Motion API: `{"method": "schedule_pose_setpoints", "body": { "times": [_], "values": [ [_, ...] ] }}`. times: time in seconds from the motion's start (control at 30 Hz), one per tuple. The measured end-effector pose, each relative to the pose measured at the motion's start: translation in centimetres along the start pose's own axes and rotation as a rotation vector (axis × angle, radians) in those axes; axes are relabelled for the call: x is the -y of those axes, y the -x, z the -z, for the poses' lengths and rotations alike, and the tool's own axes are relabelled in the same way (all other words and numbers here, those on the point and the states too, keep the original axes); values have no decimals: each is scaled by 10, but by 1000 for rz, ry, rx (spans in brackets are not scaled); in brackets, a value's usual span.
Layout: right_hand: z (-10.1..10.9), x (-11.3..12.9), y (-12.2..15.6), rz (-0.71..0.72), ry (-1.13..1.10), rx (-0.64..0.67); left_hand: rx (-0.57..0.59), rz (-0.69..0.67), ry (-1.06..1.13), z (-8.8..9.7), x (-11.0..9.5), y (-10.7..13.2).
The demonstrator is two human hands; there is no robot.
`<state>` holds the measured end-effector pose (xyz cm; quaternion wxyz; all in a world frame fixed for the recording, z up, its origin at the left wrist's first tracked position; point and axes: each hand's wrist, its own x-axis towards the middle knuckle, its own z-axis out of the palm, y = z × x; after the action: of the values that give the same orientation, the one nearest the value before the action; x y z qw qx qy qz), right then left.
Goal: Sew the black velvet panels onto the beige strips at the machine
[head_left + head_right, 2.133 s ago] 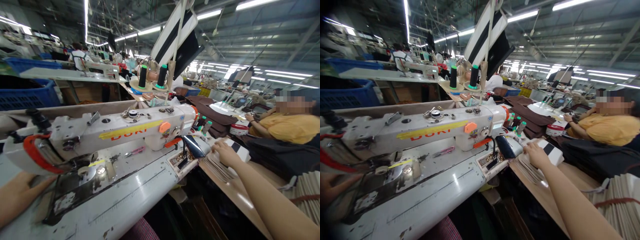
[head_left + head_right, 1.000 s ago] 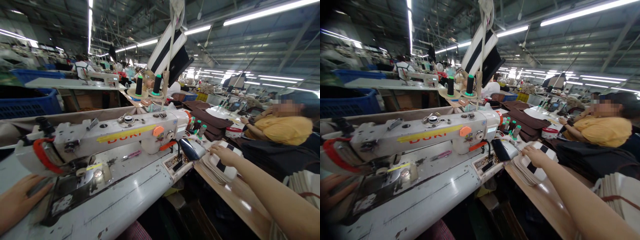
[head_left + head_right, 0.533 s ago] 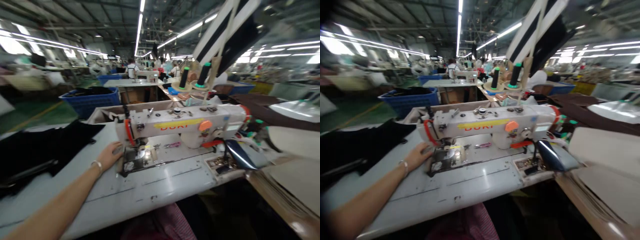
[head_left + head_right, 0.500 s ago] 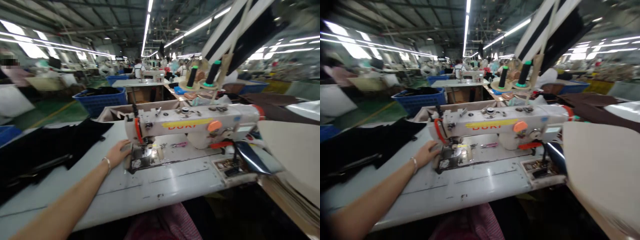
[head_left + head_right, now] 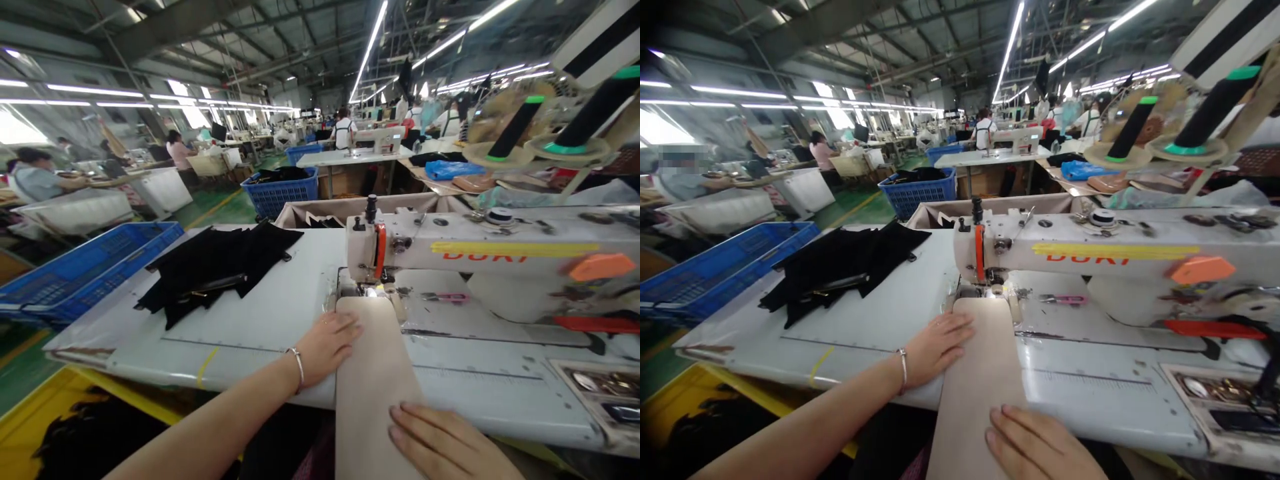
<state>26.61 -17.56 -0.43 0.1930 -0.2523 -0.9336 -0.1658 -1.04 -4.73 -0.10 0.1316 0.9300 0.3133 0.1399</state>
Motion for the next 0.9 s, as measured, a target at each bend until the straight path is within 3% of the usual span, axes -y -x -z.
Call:
{"method": "schedule_pose_setpoints", "body": {
  "times": [0.17,0.3,0.53,0.9],
  "values": [
    [-30,-5,-6,-230,40,106,39,-4,-134,-2,2,-22],
    [-41,-8,-7,-323,-50,150,22,1,-154,-2,9,-31],
    [-48,-15,-7,-298,-5,207,-10,38,-108,-6,14,-34],
    [-50,-16,-12,-330,2,137,-15,53,-81,-9,15,-35]
  ]
}}
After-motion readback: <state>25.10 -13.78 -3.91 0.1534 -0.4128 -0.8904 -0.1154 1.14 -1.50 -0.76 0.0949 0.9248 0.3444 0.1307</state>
